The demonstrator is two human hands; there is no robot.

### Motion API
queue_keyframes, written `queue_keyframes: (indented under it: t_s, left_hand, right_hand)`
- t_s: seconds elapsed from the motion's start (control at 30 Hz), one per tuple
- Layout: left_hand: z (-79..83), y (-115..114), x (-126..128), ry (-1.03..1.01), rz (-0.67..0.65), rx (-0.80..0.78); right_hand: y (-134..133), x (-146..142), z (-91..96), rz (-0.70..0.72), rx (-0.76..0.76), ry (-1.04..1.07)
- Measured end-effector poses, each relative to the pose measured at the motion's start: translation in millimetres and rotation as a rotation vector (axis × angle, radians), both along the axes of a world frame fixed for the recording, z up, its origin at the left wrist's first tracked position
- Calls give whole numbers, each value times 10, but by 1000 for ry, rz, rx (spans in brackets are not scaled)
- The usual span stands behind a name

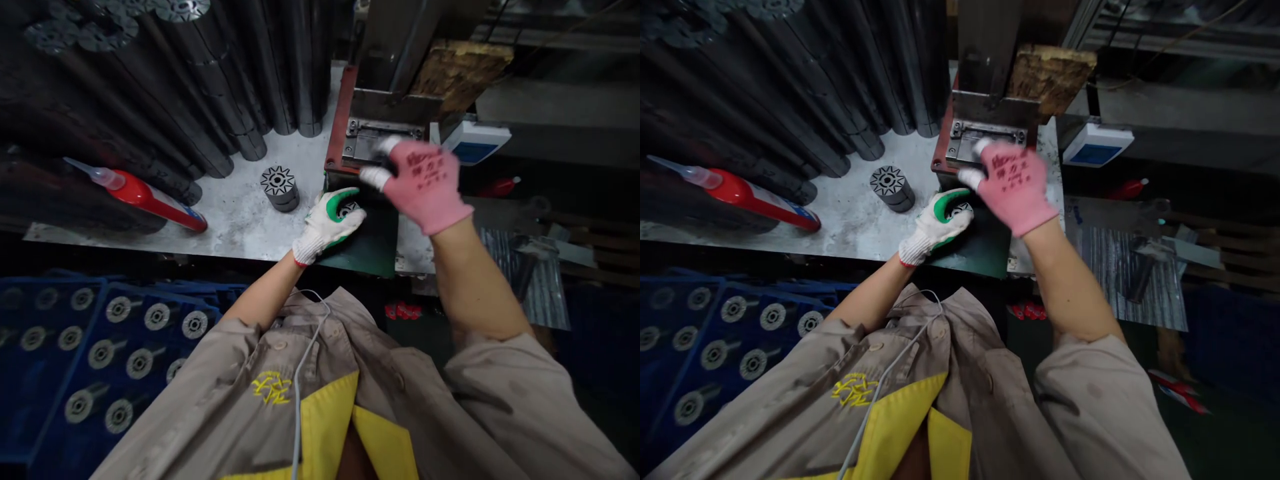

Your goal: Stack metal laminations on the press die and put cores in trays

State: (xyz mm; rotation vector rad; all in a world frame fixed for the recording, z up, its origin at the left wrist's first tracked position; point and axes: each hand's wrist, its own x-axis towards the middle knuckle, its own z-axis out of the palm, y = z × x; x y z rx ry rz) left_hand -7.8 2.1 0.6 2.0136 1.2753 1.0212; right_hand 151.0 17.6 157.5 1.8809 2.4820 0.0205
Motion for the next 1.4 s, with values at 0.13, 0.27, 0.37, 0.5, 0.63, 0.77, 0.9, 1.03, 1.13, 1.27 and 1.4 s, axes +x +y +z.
queue_keyframes:
  t_s: [0.13, 0.27, 0.37, 0.5, 0.63, 0.77, 0.9, 1.03, 1.13, 1.27, 1.4]
  left_hand:
    - [7, -27, 69, 58, 62, 26]
    - [-28, -68, 56, 80, 79, 43]
    - [-64, -68, 19, 107, 48, 66]
    - [-88, -19, -41, 170, -48, 73]
    - [-102, 0, -70, 149, -90, 78]
    - [-118, -14, -93, 92, -9, 56]
    - [-83, -2, -193, 46, -116, 72]
    - [-41, 3, -244, 37, -195, 63]
    - [-54, 0, -182, 109, -145, 85]
    - [-87, 7, -100, 157, -100, 104]
    - [-37, -2, -127, 177, -132, 68]
  right_hand:
    - [250, 53, -2, -136, 106, -114]
    - [172, 133, -124, -23, 151, 24]
    - [-45, 175, -304, 12, -9, 80]
    - [-222, 130, -596, 129, -241, 29]
    - [-176, 99, -474, 250, -302, -97]
    - [21, 104, -49, 52, -80, -31]
    - [249, 49, 92, -100, 54, -133]
    - [214, 38, 18, -59, 77, -95]
    - [-7, 83, -98, -17, 12, 21]
    - [-304, 24, -408, 107, -169, 54]
    - [-427, -256, -578, 127, -301, -142]
